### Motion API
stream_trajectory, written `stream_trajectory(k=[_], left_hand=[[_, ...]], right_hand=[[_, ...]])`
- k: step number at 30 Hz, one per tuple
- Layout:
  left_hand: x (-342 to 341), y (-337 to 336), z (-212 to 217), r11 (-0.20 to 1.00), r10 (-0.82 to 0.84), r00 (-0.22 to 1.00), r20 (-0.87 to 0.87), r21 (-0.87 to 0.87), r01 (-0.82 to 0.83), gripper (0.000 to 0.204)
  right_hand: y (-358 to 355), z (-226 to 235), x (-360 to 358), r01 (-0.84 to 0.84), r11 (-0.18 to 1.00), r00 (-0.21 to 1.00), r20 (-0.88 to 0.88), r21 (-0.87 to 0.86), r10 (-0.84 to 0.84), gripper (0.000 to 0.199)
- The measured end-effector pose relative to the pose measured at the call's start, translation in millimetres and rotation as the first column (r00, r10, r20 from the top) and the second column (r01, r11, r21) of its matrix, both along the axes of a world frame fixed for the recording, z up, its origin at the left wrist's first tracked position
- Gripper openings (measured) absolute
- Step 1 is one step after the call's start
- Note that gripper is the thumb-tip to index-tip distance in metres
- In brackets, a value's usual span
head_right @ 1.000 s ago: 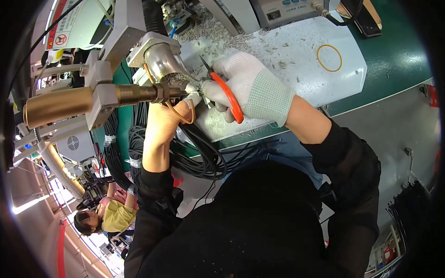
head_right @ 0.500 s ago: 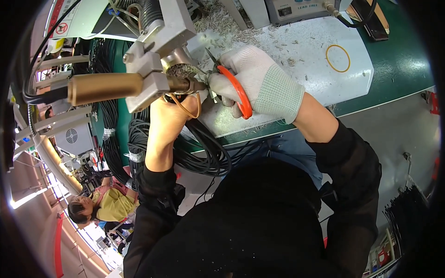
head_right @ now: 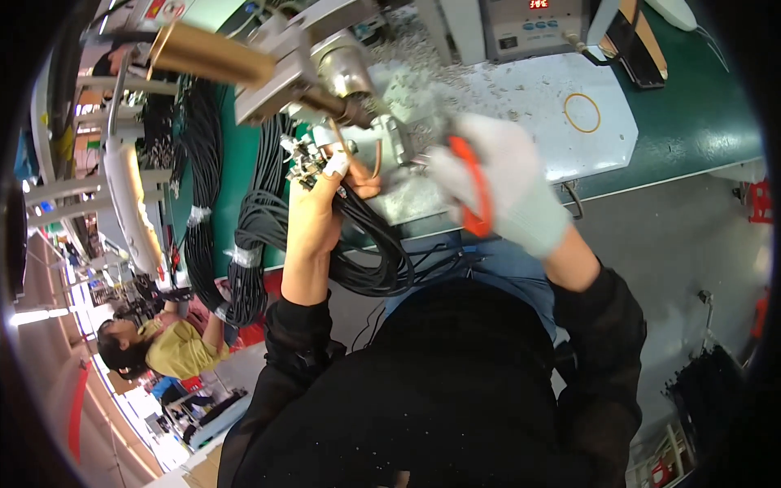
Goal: The person uses shears to trim the ends of wires on a bundle of connectors, processing them one by one and placing the finished pieces on the workbench.
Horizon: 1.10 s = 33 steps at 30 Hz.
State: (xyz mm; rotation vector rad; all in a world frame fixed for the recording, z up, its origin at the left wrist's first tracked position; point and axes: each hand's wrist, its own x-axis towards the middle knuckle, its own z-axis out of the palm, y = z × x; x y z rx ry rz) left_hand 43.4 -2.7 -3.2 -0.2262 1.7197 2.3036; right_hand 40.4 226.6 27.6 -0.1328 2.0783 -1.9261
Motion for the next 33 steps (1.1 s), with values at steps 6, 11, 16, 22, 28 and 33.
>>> stream_trajectory(k=[6, 11, 16, 22, 28, 33], left_hand=[[33.4, -4.5, 12.9, 0.921, -0.023, 0.989, 0.145, 0.388, -0.035, 0.02], [67.3, 17.6, 25.0, 0.99, 0.117, 0.985, 0.128, 0.064, -0.126, 0.021], [81.1, 40.3, 8.7, 0.974, 0.101, 0.995, 0.02, -0.204, -0.095, 0.029], [87.5, 39.8, 32.0, 0.886, -0.449, 0.877, -0.171, 0.038, 0.462, 0.03], [79.3, 58.5, 34.1, 0.912, -0.403, 0.827, -0.391, -0.246, 0.328, 0.032], [83.2, 75.7, 32.7, 0.933, -0.333, 0.802, -0.496, -0.294, 0.206, 0.027]], right_hand=[[41.6, -5.9, 55.0, 0.346, 0.528, 0.931, -0.354, 0.776, -0.089, 0.02], [-58.0, 35.4, 70.1, 0.015, 0.833, 0.864, -0.426, 0.553, 0.268, 0.024], [-56.5, 20.9, 79.3, -0.017, 0.913, 0.926, -0.337, 0.407, 0.168, 0.014], [-16.4, 38.8, 85.7, 0.249, 0.967, 0.969, 0.001, 0.05, -0.249, 0.016], [2.0, 6.7, 97.5, 0.223, 0.973, 0.972, -0.057, -0.066, -0.227, 0.019], [12.6, 2.3, 104.7, 0.231, 0.957, 0.961, -0.112, -0.177, -0.253, 0.024]])
